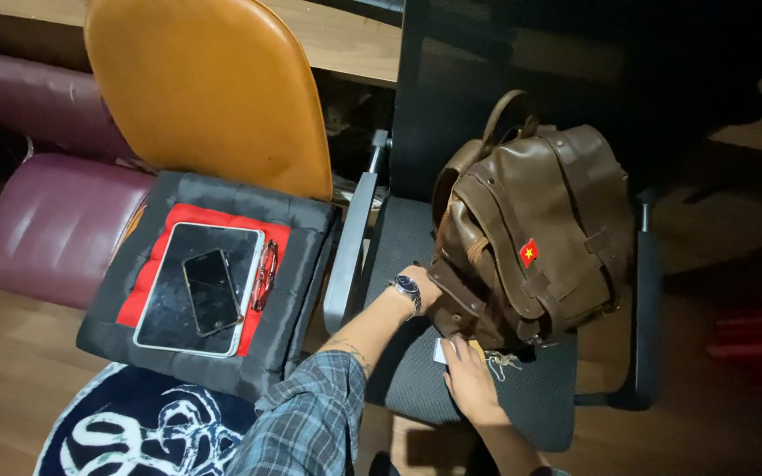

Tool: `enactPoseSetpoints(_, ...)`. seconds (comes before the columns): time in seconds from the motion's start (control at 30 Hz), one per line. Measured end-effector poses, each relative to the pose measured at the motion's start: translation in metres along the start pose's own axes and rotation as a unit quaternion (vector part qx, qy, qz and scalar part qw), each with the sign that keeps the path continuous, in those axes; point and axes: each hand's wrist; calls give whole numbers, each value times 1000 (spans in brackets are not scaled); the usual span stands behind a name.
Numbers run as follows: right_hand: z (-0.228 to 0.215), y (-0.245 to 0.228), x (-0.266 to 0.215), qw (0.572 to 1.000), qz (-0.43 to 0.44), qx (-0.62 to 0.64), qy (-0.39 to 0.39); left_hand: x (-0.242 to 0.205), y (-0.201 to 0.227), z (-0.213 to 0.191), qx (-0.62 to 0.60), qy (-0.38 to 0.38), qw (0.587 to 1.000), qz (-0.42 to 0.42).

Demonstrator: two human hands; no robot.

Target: The person organizes and packs various items, including a phone charger, a tablet, and a folded garment, into a leather backpack and its separate small pouch.

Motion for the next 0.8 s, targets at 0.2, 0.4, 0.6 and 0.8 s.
enactPoseSetpoints(0.2,27,15,19,990,28,-55,-126,21,15,9,49,-18,998,28)
enactPoseSetpoints(0.4,-104,-23,24,936,249,246,-47,26,22,24,-21,-31,999,-17)
enactPoseSetpoints(0.6,-123,-15,40,946,161,234,154,24,21,16,-49,-72,995,-42)
enactPoseSetpoints(0.8,-122,-2,58,984,81,81,137,20,22,27,-68,-34,995,-66)
Point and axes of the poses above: each hand's wrist, its own x-axis towards the middle knuckle, its own z-axis out of the palm, y = z × x, and after that the axes turned 4 degrees about -x, right-handed
